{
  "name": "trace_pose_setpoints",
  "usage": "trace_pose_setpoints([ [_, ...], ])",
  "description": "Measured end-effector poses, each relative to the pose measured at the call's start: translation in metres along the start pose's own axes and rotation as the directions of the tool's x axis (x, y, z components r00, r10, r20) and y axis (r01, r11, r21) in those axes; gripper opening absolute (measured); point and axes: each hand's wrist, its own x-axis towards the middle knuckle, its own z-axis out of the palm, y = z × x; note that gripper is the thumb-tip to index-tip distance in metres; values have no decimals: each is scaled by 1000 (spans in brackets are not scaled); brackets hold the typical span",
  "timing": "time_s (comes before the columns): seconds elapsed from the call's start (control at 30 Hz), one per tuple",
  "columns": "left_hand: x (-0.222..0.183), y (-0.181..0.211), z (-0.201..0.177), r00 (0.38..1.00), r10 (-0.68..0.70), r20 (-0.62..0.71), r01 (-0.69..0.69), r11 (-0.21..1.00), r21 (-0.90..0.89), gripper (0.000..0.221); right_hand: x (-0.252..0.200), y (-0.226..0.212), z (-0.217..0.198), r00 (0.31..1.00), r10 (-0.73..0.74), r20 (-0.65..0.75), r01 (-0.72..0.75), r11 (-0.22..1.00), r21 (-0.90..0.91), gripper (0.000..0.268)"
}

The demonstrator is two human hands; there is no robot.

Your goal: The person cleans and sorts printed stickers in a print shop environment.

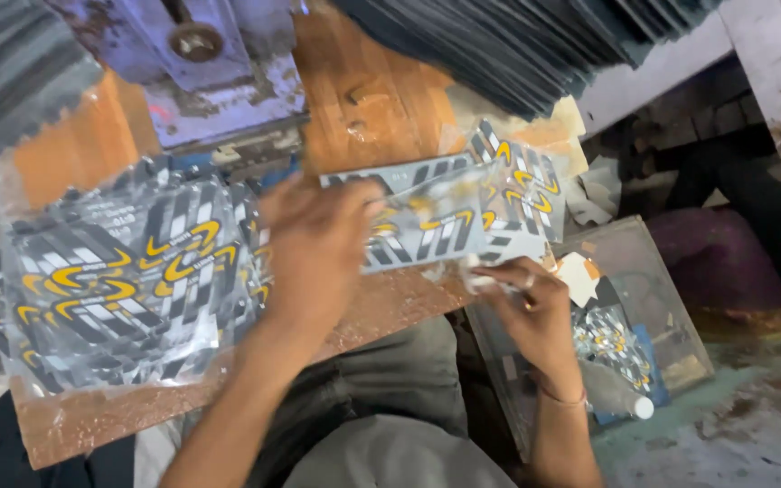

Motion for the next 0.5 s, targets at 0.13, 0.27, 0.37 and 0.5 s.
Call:
trace_pose_setpoints([
  [0.13,-45,-47,-128,955,-245,170,214,960,179,34,-26,34,-13,993,69,-93,-69,998,7,21],
  [0.27,-64,-132,-141,734,-657,171,612,750,251,32,-9,24,-10,967,74,-244,-70,997,25,18],
  [0.37,-58,-131,-61,894,-407,186,335,884,324,44,34,12,10,944,-158,-289,119,981,-151,17],
  [0.5,-11,-49,60,966,-66,250,14,979,203,66,68,22,40,940,-254,-228,146,902,-406,12],
])
